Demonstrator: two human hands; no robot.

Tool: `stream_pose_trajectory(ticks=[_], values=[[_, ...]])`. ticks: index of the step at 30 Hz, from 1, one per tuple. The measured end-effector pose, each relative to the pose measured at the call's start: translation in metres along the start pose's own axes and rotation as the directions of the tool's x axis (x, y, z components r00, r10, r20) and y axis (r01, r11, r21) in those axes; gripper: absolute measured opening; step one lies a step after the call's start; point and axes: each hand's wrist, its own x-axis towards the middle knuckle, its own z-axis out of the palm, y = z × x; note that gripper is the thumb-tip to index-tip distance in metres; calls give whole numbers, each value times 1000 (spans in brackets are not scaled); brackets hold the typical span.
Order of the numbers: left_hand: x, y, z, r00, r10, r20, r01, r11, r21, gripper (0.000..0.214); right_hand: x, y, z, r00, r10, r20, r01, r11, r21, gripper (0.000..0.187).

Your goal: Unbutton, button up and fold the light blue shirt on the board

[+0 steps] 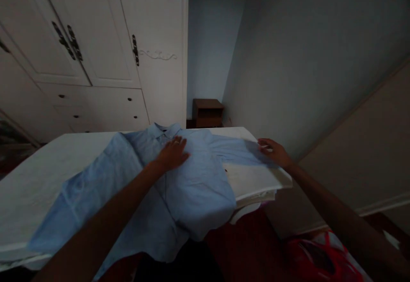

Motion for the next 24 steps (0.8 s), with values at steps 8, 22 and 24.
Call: stream_pose_trajectory(ticks=[8, 22, 24], values=[[33, 123, 36, 945, 321, -64, -327, 920, -216, 60, -49, -19, 15, 908, -202, 367, 268, 954, -136, 47], [32, 133, 42, 935, 349, -58, -352, 904, -243, 49, -54, -15, 0, 974, -174, 142, 222, 843, -489, 32], [32, 134, 42, 935, 347, -74, -353, 894, -275, 48, -51, -24, 2, 979, -201, 18, 188, 873, -451, 35]])
